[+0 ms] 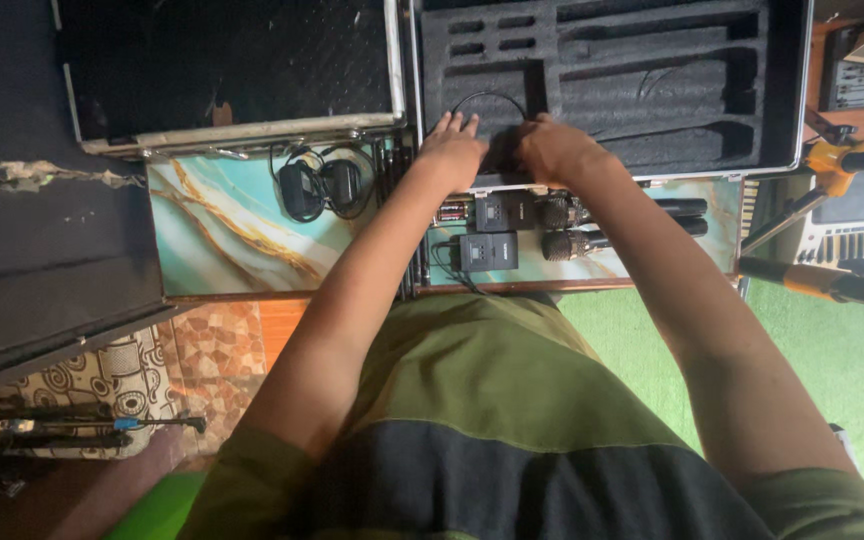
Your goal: The person untangles and coils microphone cables, connects a microphone to a transmitter, and places microphones, transmitters, and accessories into a foam-lined equipment case.
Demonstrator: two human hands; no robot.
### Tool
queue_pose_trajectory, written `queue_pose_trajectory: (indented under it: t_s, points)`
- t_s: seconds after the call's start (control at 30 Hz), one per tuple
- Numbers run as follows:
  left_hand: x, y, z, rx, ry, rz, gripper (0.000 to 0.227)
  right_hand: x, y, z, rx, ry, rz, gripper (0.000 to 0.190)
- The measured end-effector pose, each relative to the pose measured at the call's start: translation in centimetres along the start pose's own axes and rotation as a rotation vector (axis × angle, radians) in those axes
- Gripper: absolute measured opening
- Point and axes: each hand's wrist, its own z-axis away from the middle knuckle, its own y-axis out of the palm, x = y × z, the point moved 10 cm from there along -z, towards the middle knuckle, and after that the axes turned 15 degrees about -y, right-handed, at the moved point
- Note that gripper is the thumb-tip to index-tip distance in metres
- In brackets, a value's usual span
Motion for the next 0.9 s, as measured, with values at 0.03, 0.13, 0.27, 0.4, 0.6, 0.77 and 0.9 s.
queue_pose_trajectory:
  t_s: [0.03, 0.13, 0.27, 0.4, 0.6, 0.77, 0.9]
  points:
    - [0.1, 0.6, -0.3, 0.003, -0.012, -0.027, 0.046, 0.8, -0.1, 0.0, 0.004, -0.037, 0.091, 0.025]
    - [0.7, 1.1, -1.1, -0.018, -0.031, 0.001, 0.052, 1.3, -0.3, 0.5, 0.075, -0.063, 0.329, 0.029]
    - [1.0, -1.4, -0.1, -0.185, 0.017, 0.065, 0.033, 1.6, -1.3, 0.8, -0.016, -0.056, 0.341, 0.030]
    - [0.6, -7.1, 3.0, -0.645, -0.097, -0.216, 0.045, 0.7, -1.6, 0.7, -0.087, -0.014, 0.263, 0.030]
    - [2.3, -6.7, 3.7, -0.287, -0.223, -0.313, 0.024, 0.0, -1.2, 1.4, -0.068, 0.013, 0.300, 0.037]
    - [2.0, -8.9, 5.3, -0.637, -0.164, -0.120, 0.026, 0.3, -0.6, 1.4, -0.087, -0.039, 0.253, 0.030]
    - [2.0, -10.3, 6.2, -0.864, -0.027, 0.029, 0.028, -0.2, 0.2, 1.3, -0.066, -0.028, 0.214, 0.028]
